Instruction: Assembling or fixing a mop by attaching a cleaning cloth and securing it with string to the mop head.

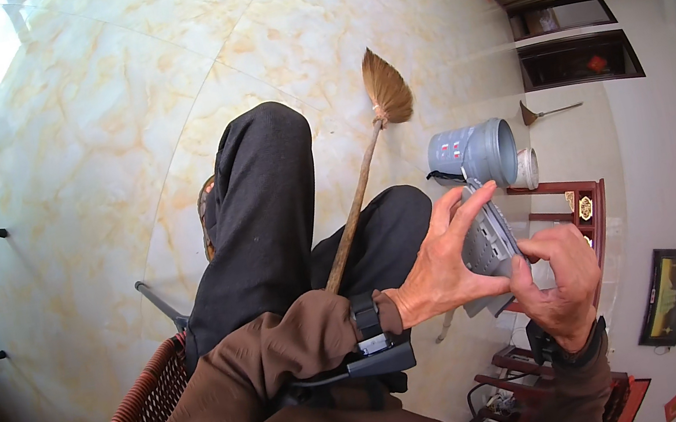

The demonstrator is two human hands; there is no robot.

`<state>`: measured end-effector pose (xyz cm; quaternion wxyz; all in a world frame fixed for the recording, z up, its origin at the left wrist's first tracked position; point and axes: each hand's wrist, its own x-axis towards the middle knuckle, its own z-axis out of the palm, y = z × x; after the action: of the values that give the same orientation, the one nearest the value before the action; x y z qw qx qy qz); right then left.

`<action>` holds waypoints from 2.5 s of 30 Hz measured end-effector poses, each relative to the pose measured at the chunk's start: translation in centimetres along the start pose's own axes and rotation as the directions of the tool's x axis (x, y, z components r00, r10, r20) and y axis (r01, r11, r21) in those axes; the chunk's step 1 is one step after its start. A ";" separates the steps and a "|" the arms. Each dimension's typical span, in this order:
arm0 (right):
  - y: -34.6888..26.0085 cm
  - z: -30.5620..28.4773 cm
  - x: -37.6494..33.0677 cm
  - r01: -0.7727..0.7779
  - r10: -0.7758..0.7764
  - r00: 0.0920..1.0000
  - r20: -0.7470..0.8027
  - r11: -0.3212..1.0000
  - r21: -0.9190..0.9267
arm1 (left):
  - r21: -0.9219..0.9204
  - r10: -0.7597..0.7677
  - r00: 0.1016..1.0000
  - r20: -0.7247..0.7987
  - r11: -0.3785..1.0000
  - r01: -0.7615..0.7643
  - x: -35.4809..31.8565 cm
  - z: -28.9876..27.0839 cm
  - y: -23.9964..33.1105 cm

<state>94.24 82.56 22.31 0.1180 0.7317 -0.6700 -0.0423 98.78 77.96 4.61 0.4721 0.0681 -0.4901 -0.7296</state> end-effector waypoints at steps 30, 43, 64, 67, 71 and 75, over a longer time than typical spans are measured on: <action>-1.1 -1.0 -0.3 -0.317 0.302 0.934 0.189 0.947 0.055 | 0.050 -0.018 0.998 -0.066 0.999 0.022 -0.5 0.5 0.5; 1.6 -0.3 -4.6 -0.259 0.230 0.965 0.122 0.895 0.362 | 0.059 -0.026 1.000 0.011 0.998 0.025 0.7 -0.3 -0.4; 4.3 7.0 -8.2 -0.136 0.146 0.986 -0.082 0.984 0.117 | 0.106 -0.013 1.000 0.015 0.994 0.011 1.3 -0.9 -1.8; 3.5 5.1 -7.9 -0.278 0.275 0.960 0.049 0.924 0.261 | 0.100 0.028 1.000 -0.011 0.995 -0.027 1.3 -0.7 -1.9; 3.5 3.2 -5.3 -0.217 0.243 0.970 0.003 0.862 0.457 | 0.110 0.005 1.000 -0.014 0.994 -0.004 1.4 -0.7 -1.7; 2.6 3.7 -5.1 -0.181 0.262 0.950 -0.171 0.906 0.384 | 0.062 -0.091 0.996 0.004 0.994 0.090 1.7 -0.4 -1.2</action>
<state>90.39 87.02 18.84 0.0576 0.6597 -0.7281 0.1767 97.36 76.50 4.08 0.4346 0.1023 -0.5103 -0.7350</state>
